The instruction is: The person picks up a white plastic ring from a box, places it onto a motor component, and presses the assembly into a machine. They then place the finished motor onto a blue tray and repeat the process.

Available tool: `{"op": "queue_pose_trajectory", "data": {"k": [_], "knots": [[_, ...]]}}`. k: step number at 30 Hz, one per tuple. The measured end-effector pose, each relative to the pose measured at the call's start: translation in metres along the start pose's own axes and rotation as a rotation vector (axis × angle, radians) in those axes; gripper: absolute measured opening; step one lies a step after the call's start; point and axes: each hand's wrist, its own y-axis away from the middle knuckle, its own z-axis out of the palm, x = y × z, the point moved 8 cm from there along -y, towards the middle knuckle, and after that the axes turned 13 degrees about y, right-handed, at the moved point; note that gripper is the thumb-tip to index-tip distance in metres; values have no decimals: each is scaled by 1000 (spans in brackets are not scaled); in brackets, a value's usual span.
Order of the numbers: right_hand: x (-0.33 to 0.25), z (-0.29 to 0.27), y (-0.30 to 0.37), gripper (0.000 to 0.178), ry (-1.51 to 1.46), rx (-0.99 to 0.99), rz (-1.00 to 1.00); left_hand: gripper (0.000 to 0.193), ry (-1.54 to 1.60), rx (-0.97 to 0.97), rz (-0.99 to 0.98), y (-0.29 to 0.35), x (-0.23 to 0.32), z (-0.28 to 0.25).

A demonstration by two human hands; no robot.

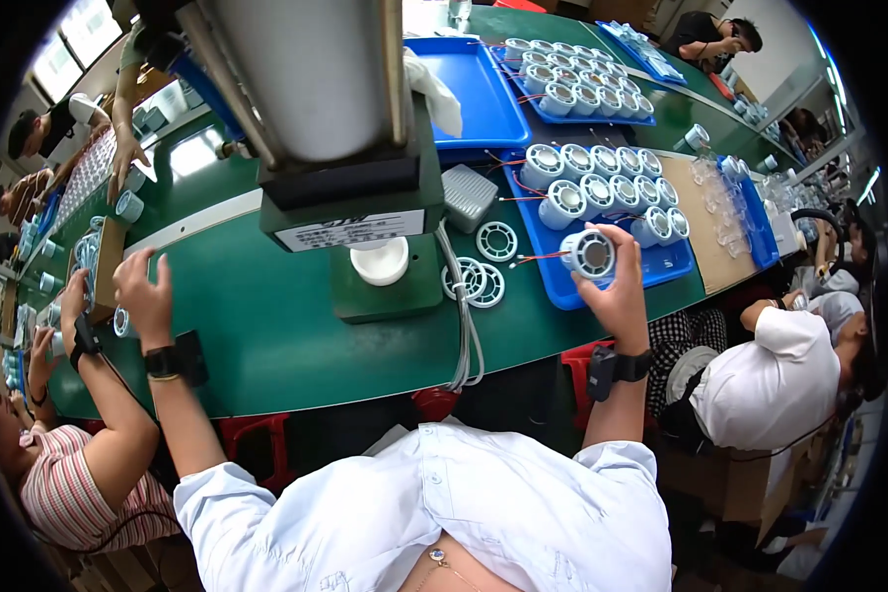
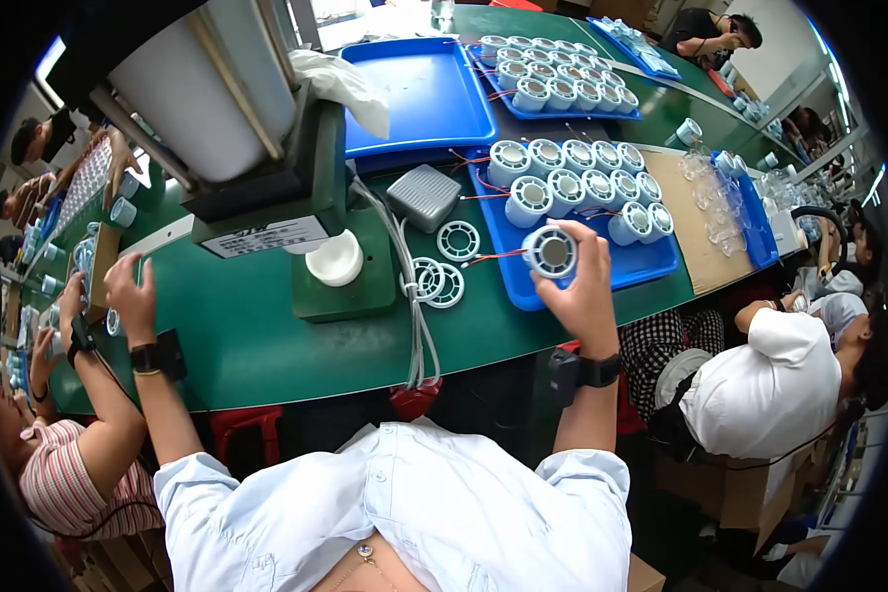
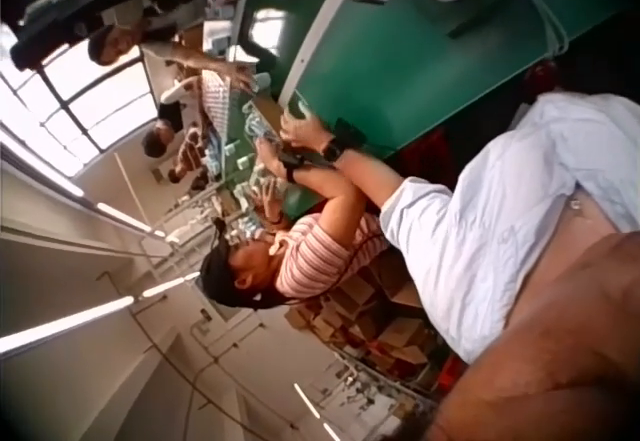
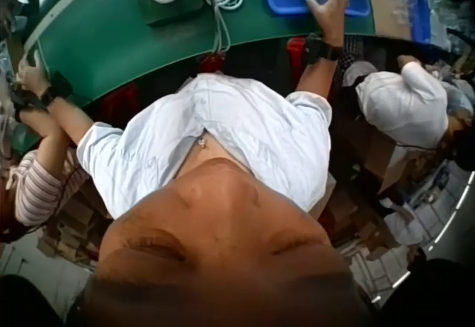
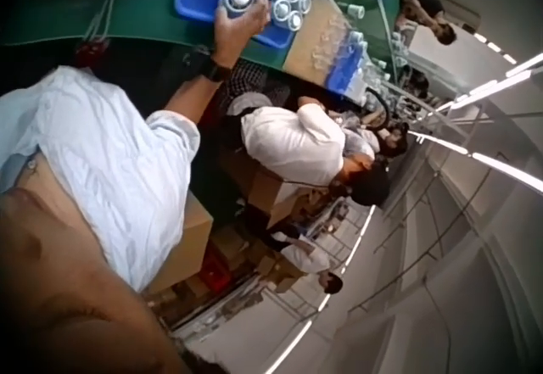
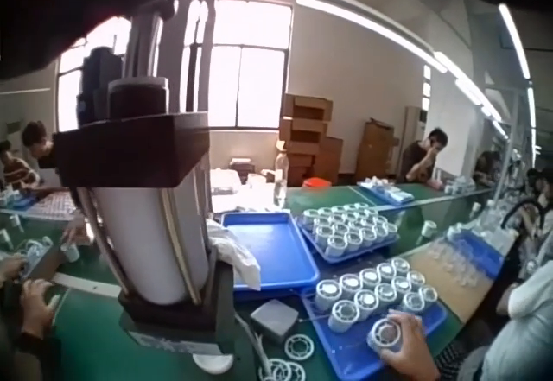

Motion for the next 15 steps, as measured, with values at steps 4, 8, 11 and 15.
{"op": "queue_pose_trajectory", "data": {"k": [4,8,11,15], "knots": [[70,-35,4,58,507,83,86,37,83,-143,-250,35,-135,-8],[78,-31,-3,57,676,182,104,54,624,-359,-547,64,-159,5],[33,-24,-12,56,491,257,77,70,696,-514,-496,59,-60,-1],[-34,18,-27,46,130,107,-83,71,846,-492,-482,51,46,-6]]}}
